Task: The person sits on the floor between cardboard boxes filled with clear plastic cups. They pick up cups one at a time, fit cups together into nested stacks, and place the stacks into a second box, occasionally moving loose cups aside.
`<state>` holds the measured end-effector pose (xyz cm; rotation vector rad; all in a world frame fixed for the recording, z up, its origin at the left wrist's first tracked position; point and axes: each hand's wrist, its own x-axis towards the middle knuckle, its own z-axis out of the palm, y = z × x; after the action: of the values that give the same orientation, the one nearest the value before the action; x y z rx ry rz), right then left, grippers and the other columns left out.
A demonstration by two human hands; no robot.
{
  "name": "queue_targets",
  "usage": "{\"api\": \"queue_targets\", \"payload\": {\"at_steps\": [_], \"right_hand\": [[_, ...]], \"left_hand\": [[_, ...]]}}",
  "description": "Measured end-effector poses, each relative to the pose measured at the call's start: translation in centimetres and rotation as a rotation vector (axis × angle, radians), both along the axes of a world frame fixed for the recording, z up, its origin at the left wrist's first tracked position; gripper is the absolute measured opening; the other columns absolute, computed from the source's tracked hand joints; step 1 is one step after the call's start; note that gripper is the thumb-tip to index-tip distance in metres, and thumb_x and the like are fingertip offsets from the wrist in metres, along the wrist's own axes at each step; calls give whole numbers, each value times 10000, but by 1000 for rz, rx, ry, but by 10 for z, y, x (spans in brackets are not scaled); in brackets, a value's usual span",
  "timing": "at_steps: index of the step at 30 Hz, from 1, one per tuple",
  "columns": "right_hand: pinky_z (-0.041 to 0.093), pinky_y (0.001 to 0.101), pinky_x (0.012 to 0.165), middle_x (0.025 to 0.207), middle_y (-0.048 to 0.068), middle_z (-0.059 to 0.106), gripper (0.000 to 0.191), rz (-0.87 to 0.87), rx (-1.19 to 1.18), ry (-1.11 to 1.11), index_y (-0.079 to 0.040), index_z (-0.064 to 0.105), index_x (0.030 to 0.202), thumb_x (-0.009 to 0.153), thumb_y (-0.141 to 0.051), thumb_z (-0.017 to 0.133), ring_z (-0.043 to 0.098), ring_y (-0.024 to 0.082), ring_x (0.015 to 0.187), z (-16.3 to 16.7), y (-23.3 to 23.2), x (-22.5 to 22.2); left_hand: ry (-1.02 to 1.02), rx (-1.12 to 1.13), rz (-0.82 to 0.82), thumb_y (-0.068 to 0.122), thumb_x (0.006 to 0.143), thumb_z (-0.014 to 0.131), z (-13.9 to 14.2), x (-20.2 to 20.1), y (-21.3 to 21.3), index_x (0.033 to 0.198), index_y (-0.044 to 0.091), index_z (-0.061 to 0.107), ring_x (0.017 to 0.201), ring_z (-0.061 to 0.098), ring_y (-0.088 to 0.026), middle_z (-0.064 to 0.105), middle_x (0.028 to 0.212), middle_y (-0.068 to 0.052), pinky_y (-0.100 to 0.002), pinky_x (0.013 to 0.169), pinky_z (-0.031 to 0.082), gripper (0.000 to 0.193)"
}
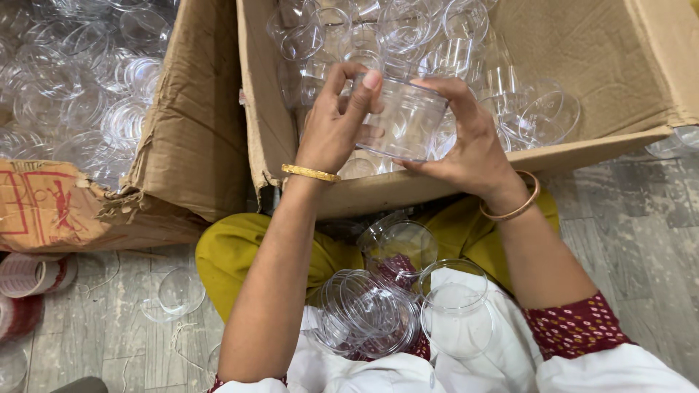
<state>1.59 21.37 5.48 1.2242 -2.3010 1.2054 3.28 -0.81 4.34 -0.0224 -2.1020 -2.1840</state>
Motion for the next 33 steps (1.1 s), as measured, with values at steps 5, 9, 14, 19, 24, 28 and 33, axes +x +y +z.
{"api": "queue_targets", "payload": {"at_steps": [5, 9, 14, 19, 24, 28, 33], "right_hand": [[529, 410, 1149, 1402, 98, 612, 878, 54, -5, -43, -106, 432, 1460, 771, -261, 953, 626, 261, 1344, -3, 0, -5], [374, 404, 1276, 1610, 112, 416, 727, 269, -177, -571, -120, 448, 1383, 832, -296, 888, 374, 250, 1529, 4, 6, -11], [481, 411, 1289, 1606, 111, 424, 761, -23, -187, -397, -132, 467, 1360, 794, -338, 932, 447, 261, 1538, 4, 39, 30], [393, 362, 1242, 1506, 49, 397, 850, -481, -529, -59, -112, 332, 1566, 974, -475, 824, 432, 202, 1387, -32, 147, 120], [399, 458, 1200, 1557, 194, 398, 870, -1186, -25, -92, -37, 386, 1563, 983, -469, 868, 390, 361, 1458, -145, 243, 158], [335, 575, 1208, 1554, 286, 386, 1012, -1315, 157, -282, -40, 384, 1619, 813, -416, 866, 322, 486, 1445, -226, 275, 169], [317, 581, 1171, 1561, 383, 317, 973, -1367, 433, -412, -127, 436, 1593, 784, -458, 864, 271, 518, 1458, -243, 285, 156]], "left_hand": [[-53, -93, 38, 617, 918, 574, 7, 1, -1, 1286, 134, 581, 919, 778, -201, 765, 1046, -125, -355, 754, 643, 608], [335, -333, -24, 553, 961, 690, 8, 13, -3, 1470, 130, 490, 1273, 630, -296, 605, 1437, -179, -445, 1021, 554, 692], [525, -84, -253, 407, 1120, 663, -3, 10, -2, 1599, 158, 355, 1450, 530, -314, 432, 1635, -170, -456, 1242, 484, 622], [343, -118, 96, 225, 1077, 640, -18, 1, -7, 1529, 136, 452, 1189, 712, -236, 629, 1430, -133, -344, 964, 624, 497], [327, -263, 134, 133, 1065, 574, -27, 1, -3, 1508, 123, 432, 1018, 765, -152, 710, 1256, -94, -293, 853, 626, 465], [375, -267, 100, 83, 1075, 569, -23, 1, 0, 1494, 100, 464, 1091, 743, -161, 727, 1239, -115, -293, 883, 637, 432], [257, -328, 50, 101, 1049, 591, -11, 6, 2, 1434, 82, 512, 970, 747, -128, 750, 1179, -87, -262, 779, 580, 394]]}}
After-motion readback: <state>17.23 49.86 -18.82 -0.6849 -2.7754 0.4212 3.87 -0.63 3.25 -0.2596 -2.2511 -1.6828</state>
